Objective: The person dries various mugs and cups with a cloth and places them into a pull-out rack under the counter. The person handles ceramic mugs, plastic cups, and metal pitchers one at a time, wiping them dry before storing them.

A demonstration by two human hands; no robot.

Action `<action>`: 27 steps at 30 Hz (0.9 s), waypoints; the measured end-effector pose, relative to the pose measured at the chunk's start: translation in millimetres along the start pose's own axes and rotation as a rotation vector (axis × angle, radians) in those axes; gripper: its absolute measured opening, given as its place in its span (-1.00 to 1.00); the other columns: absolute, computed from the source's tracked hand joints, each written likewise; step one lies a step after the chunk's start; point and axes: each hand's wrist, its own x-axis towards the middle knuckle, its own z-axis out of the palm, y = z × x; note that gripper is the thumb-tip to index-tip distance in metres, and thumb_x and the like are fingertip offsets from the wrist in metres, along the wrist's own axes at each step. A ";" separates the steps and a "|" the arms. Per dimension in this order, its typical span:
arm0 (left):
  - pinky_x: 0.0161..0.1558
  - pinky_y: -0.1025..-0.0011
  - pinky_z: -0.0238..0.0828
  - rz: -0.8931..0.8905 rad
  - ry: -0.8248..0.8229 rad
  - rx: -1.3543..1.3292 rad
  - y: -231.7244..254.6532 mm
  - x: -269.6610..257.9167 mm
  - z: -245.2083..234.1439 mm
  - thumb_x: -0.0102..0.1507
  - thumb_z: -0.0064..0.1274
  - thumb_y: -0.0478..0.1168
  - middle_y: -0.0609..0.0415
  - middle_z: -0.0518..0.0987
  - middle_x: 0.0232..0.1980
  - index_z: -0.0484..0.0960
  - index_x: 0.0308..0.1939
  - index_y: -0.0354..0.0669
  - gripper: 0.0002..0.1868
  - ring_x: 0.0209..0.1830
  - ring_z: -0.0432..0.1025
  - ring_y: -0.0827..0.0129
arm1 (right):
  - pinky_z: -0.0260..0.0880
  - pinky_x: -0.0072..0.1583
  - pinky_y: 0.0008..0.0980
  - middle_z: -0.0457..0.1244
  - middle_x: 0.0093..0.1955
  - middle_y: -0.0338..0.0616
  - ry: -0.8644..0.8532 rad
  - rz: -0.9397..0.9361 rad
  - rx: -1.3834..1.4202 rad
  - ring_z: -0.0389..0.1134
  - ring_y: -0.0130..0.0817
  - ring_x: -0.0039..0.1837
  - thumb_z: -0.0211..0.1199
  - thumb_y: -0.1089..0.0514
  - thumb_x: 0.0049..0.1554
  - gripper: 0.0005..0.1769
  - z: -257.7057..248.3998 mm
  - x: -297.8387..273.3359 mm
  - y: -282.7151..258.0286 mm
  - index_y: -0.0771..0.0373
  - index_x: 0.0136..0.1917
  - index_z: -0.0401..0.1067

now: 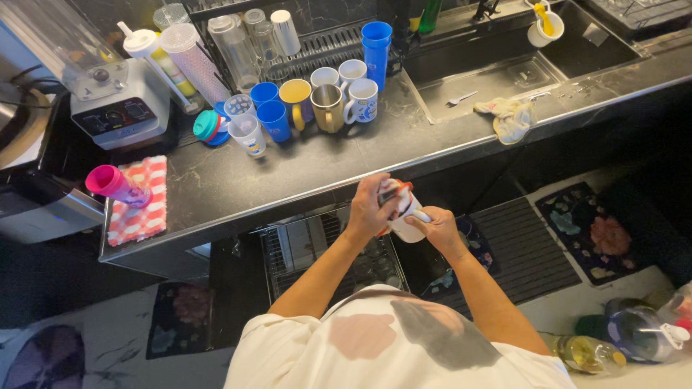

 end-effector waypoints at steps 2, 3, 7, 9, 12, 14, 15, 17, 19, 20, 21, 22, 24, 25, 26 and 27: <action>0.23 0.28 0.44 0.092 -0.168 0.007 21.4 -0.2 -7.0 0.36 0.07 0.12 -0.04 0.59 0.19 0.59 0.20 0.00 -0.56 0.21 0.49 0.13 | 0.32 -0.20 -0.49 0.35 -0.31 -0.23 -0.026 0.077 0.060 0.32 -0.57 -0.23 0.50 0.03 0.07 -0.69 -8.7 2.1 -1.6 0.34 -0.20 0.58; 0.28 0.30 0.42 0.138 -0.251 0.011 30.5 1.3 -11.6 0.43 0.03 0.14 0.00 0.61 0.24 0.63 0.20 0.05 -0.61 0.27 0.48 0.15 | 0.32 -0.21 -0.48 0.36 -0.31 -0.21 -0.040 0.114 0.091 0.32 -0.57 -0.23 0.49 0.03 0.09 -0.70 -10.7 3.0 -3.6 0.34 -0.21 0.58; 0.16 -0.11 0.08 0.154 -0.836 0.306 49.3 21.7 -22.7 0.06 0.34 0.16 -0.06 0.64 0.09 0.65 0.05 -0.06 -0.41 0.21 0.40 0.07 | 0.37 -0.20 -0.45 0.39 -0.30 -0.21 -0.135 -0.038 -0.099 0.39 -0.53 -0.25 0.54 0.06 -0.04 -0.73 -15.3 6.5 -18.5 0.31 -0.20 0.61; 0.14 0.01 0.21 0.162 -1.111 0.474 49.0 22.9 -21.7 -0.08 0.41 0.17 -0.01 0.65 0.02 0.68 0.00 0.02 -0.36 0.22 0.35 0.08 | 0.37 -0.21 -0.41 0.37 -0.34 -0.15 -0.230 -0.105 -0.319 0.39 -0.46 -0.28 0.63 0.03 -0.13 -0.66 -12.1 8.2 -28.1 0.32 -0.27 0.60; 0.18 0.22 0.43 0.242 -0.839 0.291 39.8 14.8 -10.6 0.00 0.34 0.13 0.03 0.69 0.06 0.70 0.01 0.03 -0.45 0.22 0.47 0.10 | 0.40 -0.16 -0.37 0.42 -0.29 -0.12 -0.254 0.133 -0.262 0.46 -0.37 -0.24 0.60 0.00 -0.11 -0.66 -21.0 17.4 -45.7 0.27 -0.21 0.63; 0.11 0.33 0.48 -0.024 -0.786 0.173 30.1 3.9 -0.8 0.01 0.35 0.10 0.07 0.71 -0.01 0.72 0.04 0.02 -0.45 0.05 0.57 0.18 | 0.40 -0.04 -0.35 0.36 -0.14 -0.07 -0.234 -0.022 -0.116 0.40 -0.32 -0.08 0.62 0.03 -0.06 -0.63 -36.4 27.8 -58.8 0.28 -0.12 0.57; 0.08 0.39 0.50 -0.156 -0.760 0.115 25.4 -2.2 4.3 0.02 0.35 0.09 0.09 0.72 -0.04 0.72 0.05 0.02 -0.45 -0.04 0.61 0.23 | 0.39 0.02 -0.34 0.33 -0.06 -0.05 -0.222 -0.099 -0.042 0.37 -0.30 0.00 0.63 0.05 -0.04 -0.61 -42.6 31.3 -64.8 0.29 -0.07 0.55; 0.07 0.41 0.48 -0.381 -0.625 -0.470 18.9 -12.8 15.2 0.11 0.37 -0.09 0.10 0.70 -0.02 0.69 0.08 -0.14 -0.51 -0.02 0.56 0.33 | 0.38 0.21 -0.36 0.20 0.28 -0.11 -0.174 -0.211 0.081 0.30 -0.33 0.28 0.51 0.08 0.02 -0.48 -58.4 31.8 -75.8 0.25 0.20 0.44; 0.03 0.39 0.48 -0.576 -0.474 -0.883 15.1 -13.6 24.9 0.16 0.35 -0.23 0.08 0.69 -0.03 0.66 0.07 -0.26 -0.58 -0.04 0.54 0.38 | 0.33 0.31 -0.38 0.17 0.40 -0.16 -0.158 -0.196 0.179 0.25 -0.37 0.39 0.46 0.13 0.02 -0.31 -57.6 31.4 -80.9 0.22 0.38 0.33; 0.00 0.38 0.49 -0.669 -0.406 -1.008 15.7 -15.7 29.5 0.16 0.33 -0.27 0.06 0.69 -0.05 0.66 0.05 -0.29 -0.61 -0.07 0.55 0.36 | 0.28 0.32 -0.39 0.19 0.35 -0.17 -0.165 -0.116 0.218 0.24 -0.38 0.37 0.46 0.17 -0.02 -0.22 -51.2 26.4 -80.0 0.23 0.43 0.27; -0.04 0.36 0.50 -0.762 -0.333 -1.131 17.5 -17.3 33.7 0.17 0.31 -0.32 0.04 0.69 -0.06 0.65 0.03 -0.33 -0.64 -0.10 0.56 0.35 | 0.23 0.33 -0.39 0.22 0.31 -0.19 -0.173 -0.036 0.256 0.23 -0.39 0.35 0.46 0.21 -0.05 -0.14 -46.7 23.3 -77.2 0.24 0.48 0.20; -0.01 0.38 0.51 -0.754 -0.345 -1.112 20.5 -21.0 36.8 0.16 0.32 -0.31 0.06 0.69 -0.06 0.66 0.05 -0.30 -0.62 -0.08 0.56 0.36 | 0.28 0.30 -0.38 0.24 0.26 -0.17 -0.156 0.024 0.391 0.27 -0.37 0.30 0.44 0.20 -0.02 -0.19 -42.9 22.5 -72.3 0.24 0.47 0.24; 0.04 0.42 0.51 -0.740 -0.367 -1.071 28.1 -27.5 40.5 0.13 0.36 -0.29 0.09 0.69 -0.04 0.67 0.08 -0.24 -0.56 -0.04 0.56 0.38 | 0.38 0.25 -0.35 0.28 0.17 -0.12 -0.120 0.144 0.662 0.35 -0.34 0.21 0.38 0.19 0.05 -0.28 -37.1 25.7 -59.1 0.24 0.46 0.31; 0.03 0.42 0.51 -0.548 -0.392 -0.829 32.0 -30.9 40.4 0.07 0.36 -0.29 0.09 0.68 -0.04 0.64 0.10 -0.20 -0.50 -0.04 0.56 0.35 | 0.39 0.23 -0.32 0.30 0.16 -0.09 -0.158 0.195 0.679 0.36 -0.30 0.20 0.37 0.19 0.05 -0.29 -41.2 26.3 -52.3 0.27 0.46 0.32; 0.02 0.42 0.50 -0.359 -0.414 -0.583 35.2 -34.3 39.4 0.02 0.37 -0.28 0.08 0.67 -0.04 0.62 0.11 -0.17 -0.45 -0.05 0.57 0.32 | 0.41 0.21 -0.30 0.31 0.15 -0.05 -0.192 0.246 0.699 0.38 -0.27 0.18 0.36 0.19 0.05 -0.30 -44.5 27.7 -45.6 0.30 0.45 0.33; 0.01 0.43 0.50 -0.170 -0.429 -0.336 37.5 -36.1 38.2 -0.03 0.37 -0.28 0.08 0.66 -0.04 0.59 0.12 -0.14 -0.39 -0.06 0.58 0.29 | 0.42 0.20 -0.27 0.32 0.14 -0.01 -0.227 0.298 0.719 0.40 -0.23 0.17 0.35 0.18 0.05 -0.31 -46.9 29.5 -40.0 0.33 0.44 0.34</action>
